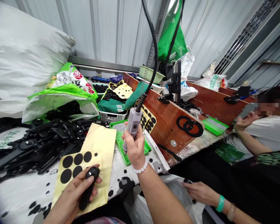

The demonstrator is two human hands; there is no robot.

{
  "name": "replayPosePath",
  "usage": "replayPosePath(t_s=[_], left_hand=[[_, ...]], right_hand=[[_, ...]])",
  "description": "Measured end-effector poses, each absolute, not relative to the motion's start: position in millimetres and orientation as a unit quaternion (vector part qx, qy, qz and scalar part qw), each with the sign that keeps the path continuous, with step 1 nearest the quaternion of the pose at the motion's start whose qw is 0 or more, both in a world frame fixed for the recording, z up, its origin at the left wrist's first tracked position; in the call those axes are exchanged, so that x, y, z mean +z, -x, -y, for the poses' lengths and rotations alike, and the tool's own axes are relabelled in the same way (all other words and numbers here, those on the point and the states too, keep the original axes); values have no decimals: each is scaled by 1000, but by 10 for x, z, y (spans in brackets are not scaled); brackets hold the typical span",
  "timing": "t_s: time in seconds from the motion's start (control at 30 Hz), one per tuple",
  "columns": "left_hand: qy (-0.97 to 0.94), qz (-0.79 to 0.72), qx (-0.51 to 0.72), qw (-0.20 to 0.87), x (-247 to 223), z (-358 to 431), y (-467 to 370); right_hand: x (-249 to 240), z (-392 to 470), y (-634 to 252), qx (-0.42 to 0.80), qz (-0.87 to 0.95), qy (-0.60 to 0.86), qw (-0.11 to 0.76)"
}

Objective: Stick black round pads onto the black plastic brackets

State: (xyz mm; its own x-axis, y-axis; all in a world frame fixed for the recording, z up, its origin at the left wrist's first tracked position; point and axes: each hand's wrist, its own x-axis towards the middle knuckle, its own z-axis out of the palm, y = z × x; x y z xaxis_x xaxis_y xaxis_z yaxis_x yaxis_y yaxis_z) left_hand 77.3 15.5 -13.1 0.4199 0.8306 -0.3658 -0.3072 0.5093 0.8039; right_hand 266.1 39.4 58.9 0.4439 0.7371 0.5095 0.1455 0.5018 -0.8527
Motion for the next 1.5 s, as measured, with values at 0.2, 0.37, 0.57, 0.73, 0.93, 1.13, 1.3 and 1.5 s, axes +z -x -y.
replayPosePath(t_s=[0.2,0.37,0.57,0.73,0.93,1.13,1.3,1.5], left_hand=[[-330,-393,364,777,-102,-137,-762],[-331,-397,363,776,-122,-142,-744],[-334,-382,353,786,-89,-120,-687],[-338,-361,357,792,-43,-104,-642],[-318,-357,363,800,-38,-100,-638],[-320,-359,359,800,-85,-114,-651],[-294,-306,331,843,-96,-129,-652],[-245,-277,309,876,-76,-152,-622]], right_hand=[[641,-394,-2673,194,486,429,736],[771,-386,-2704,214,479,420,741],[965,-358,-2704,224,468,383,764],[960,-366,-2640,201,479,387,762],[903,-377,-2564,234,448,354,787],[939,-365,-2591,225,453,377,776],[901,-378,-2607,233,448,385,772],[861,-419,-2602,222,445,380,780]])
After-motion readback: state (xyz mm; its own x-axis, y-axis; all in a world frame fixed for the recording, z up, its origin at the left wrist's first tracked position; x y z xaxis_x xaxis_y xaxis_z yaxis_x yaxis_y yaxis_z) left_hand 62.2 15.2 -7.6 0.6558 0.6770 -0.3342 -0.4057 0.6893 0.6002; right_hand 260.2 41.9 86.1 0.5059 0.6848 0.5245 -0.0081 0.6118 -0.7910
